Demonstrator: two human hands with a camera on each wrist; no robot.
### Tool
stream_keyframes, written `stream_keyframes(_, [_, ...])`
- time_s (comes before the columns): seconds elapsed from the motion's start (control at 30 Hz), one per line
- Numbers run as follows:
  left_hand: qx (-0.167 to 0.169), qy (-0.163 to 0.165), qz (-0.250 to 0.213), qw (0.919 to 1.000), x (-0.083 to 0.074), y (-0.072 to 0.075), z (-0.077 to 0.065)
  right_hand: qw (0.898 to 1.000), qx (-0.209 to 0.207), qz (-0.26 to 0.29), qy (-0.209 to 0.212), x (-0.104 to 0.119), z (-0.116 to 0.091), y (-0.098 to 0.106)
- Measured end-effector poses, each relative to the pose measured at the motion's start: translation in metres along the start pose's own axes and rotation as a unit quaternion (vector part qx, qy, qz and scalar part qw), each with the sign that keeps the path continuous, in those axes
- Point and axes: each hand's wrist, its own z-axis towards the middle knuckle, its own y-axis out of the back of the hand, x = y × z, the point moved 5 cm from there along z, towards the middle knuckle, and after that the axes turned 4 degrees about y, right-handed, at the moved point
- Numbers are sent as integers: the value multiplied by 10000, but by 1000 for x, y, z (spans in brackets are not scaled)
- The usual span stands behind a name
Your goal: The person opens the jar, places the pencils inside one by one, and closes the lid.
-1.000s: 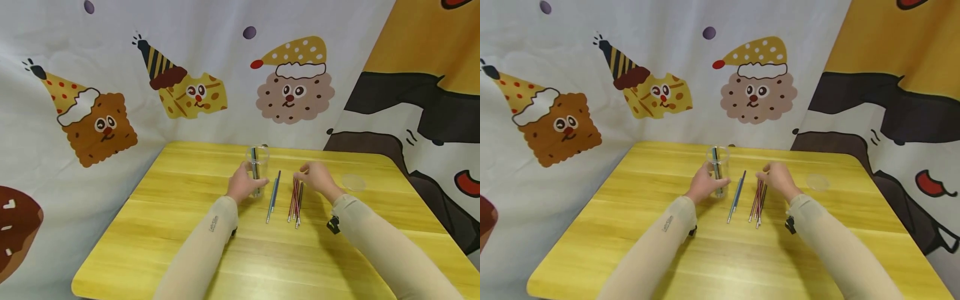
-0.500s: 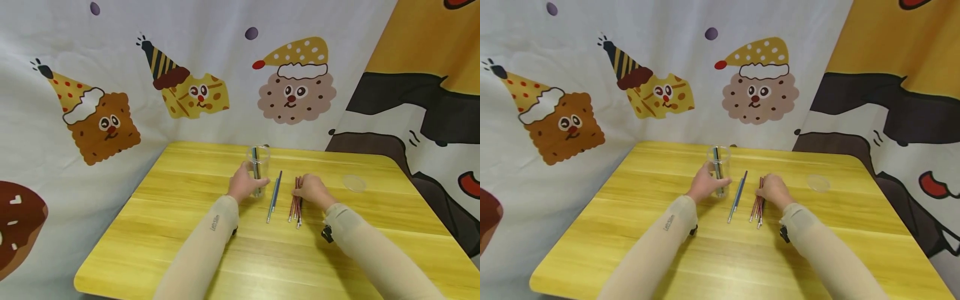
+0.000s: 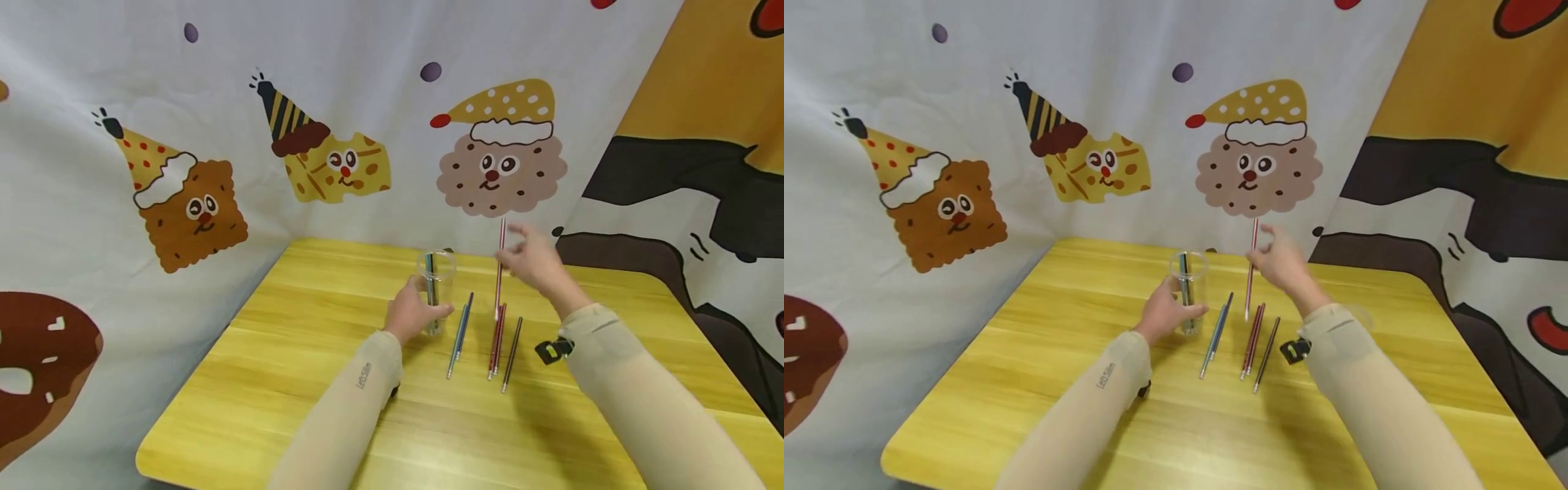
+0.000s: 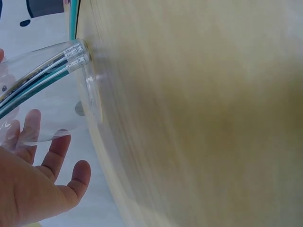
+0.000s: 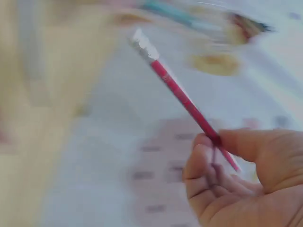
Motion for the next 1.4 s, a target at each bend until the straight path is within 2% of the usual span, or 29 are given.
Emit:
stream_keyframes(0.03, [-28, -17, -11, 10000, 0, 0, 0, 9988, -332, 192, 300, 20, 2, 13])
stream_keyframes(0.1, [-53, -17, 0, 10000, 2, -1, -1, 9898, -985, 456, 925, 59, 3, 32])
stream_keyframes(0.2, [-25, 34, -4, 10000, 4, -1, -3, 9686, -1703, 464, 1750, 99, 1, 36])
stream_keyframes(0.3, [1, 52, -15, 10000, 5, -2, -6, 9534, -1920, 268, 2311, 113, 2, 15])
stream_keyframes(0.43, [24, -60, 32, 10000, 2, -6, -7, 9455, -1739, -266, 2740, 98, 9, -22])
stream_keyframes(0.53, [41, -173, 77, 9998, 0, -11, -7, 9470, -1535, -663, 2744, 79, 10, -45])
stream_keyframes(0.7, [44, -360, 75, 9993, -4, -15, -10, 9580, -1092, -811, 2526, 59, 4, -67])
stream_keyframes(0.97, [63, -404, 80, 9991, -8, -15, -5, 9676, -103, -1172, 2234, 62, 6, -71])
stream_keyframes(1.07, [35, -419, 16, 9991, -7, -13, -5, 9680, 163, -1361, 2103, 66, 8, -71])
stream_keyframes(1.17, [73, -416, -46, 9991, -4, -13, -9, 9663, 260, -1450, 2109, 68, 5, -74])
stream_keyframes(1.23, [89, -398, -59, 9992, 0, -12, -12, 9647, 154, -1406, 2221, 69, 3, -72])
stream_keyframes(1.33, [17, -376, -46, 9993, 6, -8, -14, 9654, -152, -1278, 2267, 66, 0, -58])
stream_keyframes(1.4, [-90, -347, -90, 9993, 8, -4, -14, 9692, -304, -1294, 2075, 54, 1, -46])
